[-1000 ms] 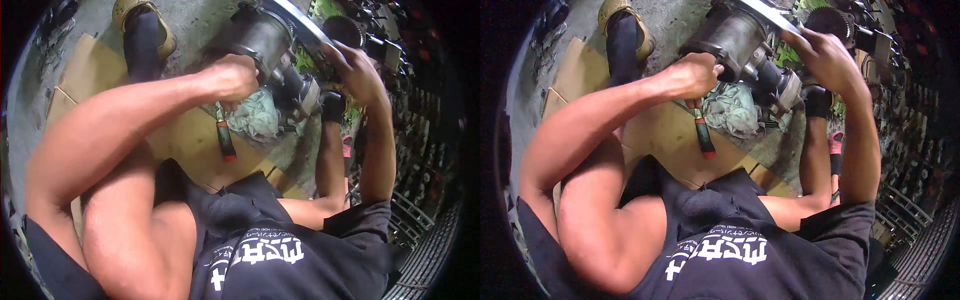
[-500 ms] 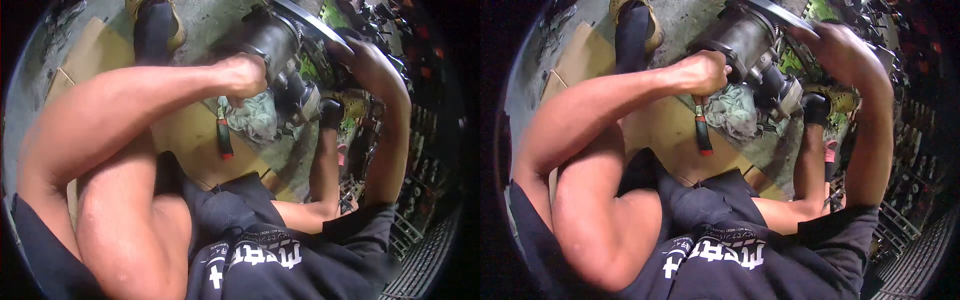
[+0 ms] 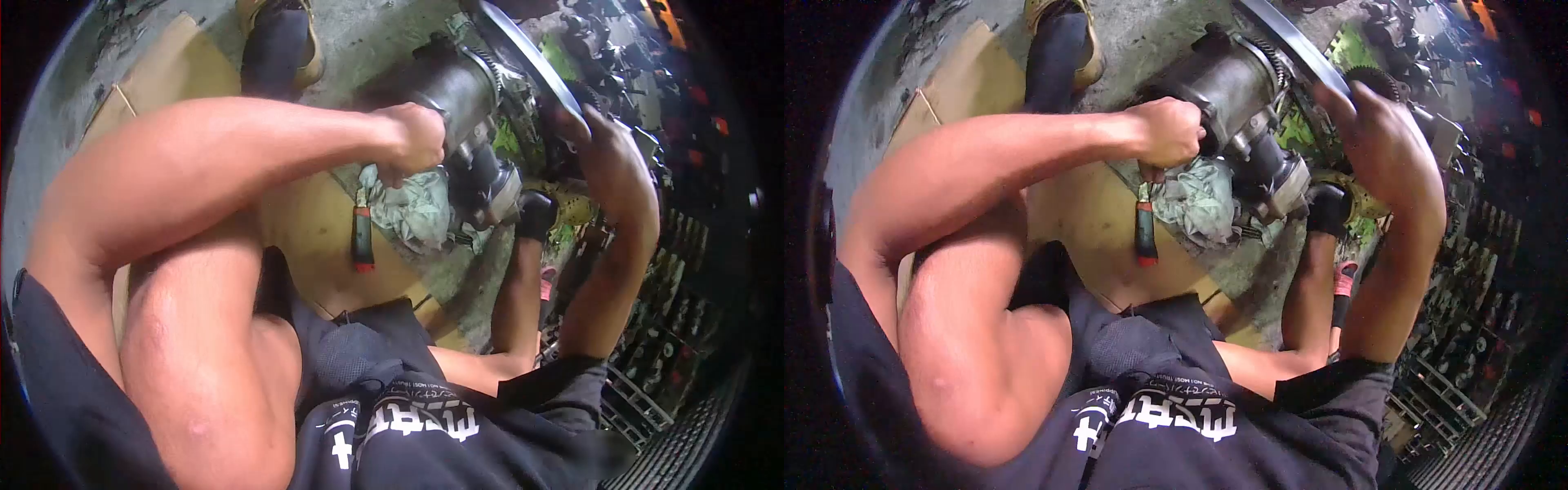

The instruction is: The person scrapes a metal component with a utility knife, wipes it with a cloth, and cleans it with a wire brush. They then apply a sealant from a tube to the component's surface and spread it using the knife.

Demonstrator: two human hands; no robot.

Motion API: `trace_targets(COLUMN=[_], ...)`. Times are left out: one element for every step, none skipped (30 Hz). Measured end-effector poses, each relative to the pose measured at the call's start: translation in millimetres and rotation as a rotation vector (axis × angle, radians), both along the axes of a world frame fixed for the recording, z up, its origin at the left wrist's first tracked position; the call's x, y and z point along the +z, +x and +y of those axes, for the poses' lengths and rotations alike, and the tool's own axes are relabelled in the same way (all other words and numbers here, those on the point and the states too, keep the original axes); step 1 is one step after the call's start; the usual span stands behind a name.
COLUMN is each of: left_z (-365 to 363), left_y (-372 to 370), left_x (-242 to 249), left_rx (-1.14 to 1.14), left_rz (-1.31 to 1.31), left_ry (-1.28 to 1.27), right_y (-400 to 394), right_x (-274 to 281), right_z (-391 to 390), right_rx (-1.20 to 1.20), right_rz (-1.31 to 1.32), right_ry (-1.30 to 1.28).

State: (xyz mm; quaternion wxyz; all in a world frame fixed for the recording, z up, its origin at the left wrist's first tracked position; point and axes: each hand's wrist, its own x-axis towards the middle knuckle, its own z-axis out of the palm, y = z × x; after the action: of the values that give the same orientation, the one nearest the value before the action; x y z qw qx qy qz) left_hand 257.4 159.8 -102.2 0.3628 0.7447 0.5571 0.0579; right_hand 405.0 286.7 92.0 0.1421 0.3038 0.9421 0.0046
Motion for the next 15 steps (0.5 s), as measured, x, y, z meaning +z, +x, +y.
trace_targets(left_z=[2.6,-5.8,-12.8,-11.9,-9.7,-11.7,-12.9,-17.0,-13.6,-12.0,-10.1,-7.0,-6.2,-5.4,-4.6], left_y=[-1.3,-7.3,-12.3,-14.8,-11.7,-7.7,-9.7,-11.0,-14.8,-13.7,-14.6,-15.6,-15.2,-16.6,-17.7], left_x=[11.3,25.7,37.9,27.7,17.4,26.8,35.9,30.5,24.9,32.5,38.4,27.9,20.6,17.2,13.6], left_rx=[0.228,0.273,0.318,0.261,0.186,0.299,0.421,0.314,0.322,0.312,0.312,0.273,0.264,0.215,0.165], left_rz=[-0.203,-0.296,-0.385,-0.357,-0.337,-0.329,-0.298,-0.322,-0.43,-0.362,-0.293,-0.314,-0.303,-0.292,-0.282], left_ry=[-0.358,-0.384,-0.406,-0.326,-0.252,-0.355,-0.45,-0.206,-0.376,-0.383,-0.382,-0.368,-0.373,-0.32,-0.269], right_y=[5.3,16.7,27.3,19.2,3.6,-9.5,-25.1,-33.2,-32.3,-13.7,-2.2,13.7,24.4,40.1,60.1], right_x=[-11.9,-36.8,-62.1,-101.0,-130.9,-131.2,-128.4,-113.5,-100.4,-102.2,-88.9,-75.4,-60.3,-60.2,-63.3], right_z=[2.1,3.4,3.9,4.2,4.4,8.6,13.5,11.2,8.8,24.2,23.8,17.3,6.6,9.4,16.1], right_rx=[0.006,-0.072,-0.15,-0.091,-0.048,-0.118,-0.185,-0.198,-0.217,-0.053,0.058,-0.137,-0.332,-0.335,-0.315], right_rz=[0.001,-0.011,-0.018,0.069,0.148,0.081,0.034,0.044,0.041,0.205,0.343,0.414,0.481,0.495,0.649], right_ry=[-0.007,-0.118,-0.226,-0.242,-0.255,-0.17,-0.086,-0.131,-0.179,-0.247,-0.382,-0.575,-0.773,-0.776,-0.894])
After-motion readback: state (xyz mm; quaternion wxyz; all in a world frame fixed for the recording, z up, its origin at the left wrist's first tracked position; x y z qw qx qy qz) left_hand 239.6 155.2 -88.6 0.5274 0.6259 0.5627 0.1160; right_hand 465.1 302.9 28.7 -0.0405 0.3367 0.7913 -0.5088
